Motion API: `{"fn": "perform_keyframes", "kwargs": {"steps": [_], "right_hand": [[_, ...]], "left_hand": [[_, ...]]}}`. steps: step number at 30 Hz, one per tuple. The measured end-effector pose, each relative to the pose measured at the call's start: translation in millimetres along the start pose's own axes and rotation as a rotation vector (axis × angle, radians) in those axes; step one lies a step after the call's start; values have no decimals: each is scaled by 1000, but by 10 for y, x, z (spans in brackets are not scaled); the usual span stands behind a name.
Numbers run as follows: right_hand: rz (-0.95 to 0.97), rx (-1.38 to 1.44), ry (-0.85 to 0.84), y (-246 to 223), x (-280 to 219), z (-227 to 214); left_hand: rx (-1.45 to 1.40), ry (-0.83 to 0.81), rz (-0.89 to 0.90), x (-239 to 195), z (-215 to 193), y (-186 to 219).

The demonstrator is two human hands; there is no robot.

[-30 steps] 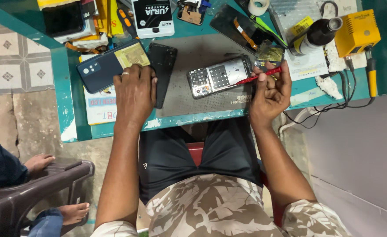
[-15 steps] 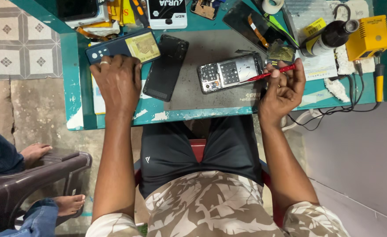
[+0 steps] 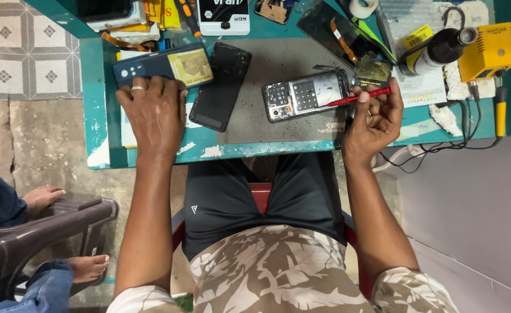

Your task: The person uses a red precision tool to scrape and clean the internal components of a disassembled mobile phone. They repeatedly work on the camera module area and the battery compartment, removing residue from the metal casing.

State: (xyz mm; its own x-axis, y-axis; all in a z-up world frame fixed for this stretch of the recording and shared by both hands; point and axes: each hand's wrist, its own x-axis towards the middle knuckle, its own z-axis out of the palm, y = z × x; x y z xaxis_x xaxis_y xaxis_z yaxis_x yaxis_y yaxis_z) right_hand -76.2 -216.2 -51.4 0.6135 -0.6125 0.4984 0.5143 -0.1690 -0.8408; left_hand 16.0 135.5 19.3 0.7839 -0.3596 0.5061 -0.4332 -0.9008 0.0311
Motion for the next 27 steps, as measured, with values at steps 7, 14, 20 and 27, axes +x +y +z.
{"fn": "perform_keyframes", "kwargs": {"steps": [7, 14, 20, 27], "right_hand": [[17, 5, 9, -9, 4, 14], [20, 11, -19, -35, -11, 34], [15, -30, -19, -87, -38, 46], [-157, -197, -153, -106, -148, 197]], "left_hand": [[7, 57, -18, -10, -54, 105], [-11, 66, -116, 144, 106, 111], [-47, 85, -150, 191, 99, 162], [-529, -41, 5, -62, 211, 1088]]}}
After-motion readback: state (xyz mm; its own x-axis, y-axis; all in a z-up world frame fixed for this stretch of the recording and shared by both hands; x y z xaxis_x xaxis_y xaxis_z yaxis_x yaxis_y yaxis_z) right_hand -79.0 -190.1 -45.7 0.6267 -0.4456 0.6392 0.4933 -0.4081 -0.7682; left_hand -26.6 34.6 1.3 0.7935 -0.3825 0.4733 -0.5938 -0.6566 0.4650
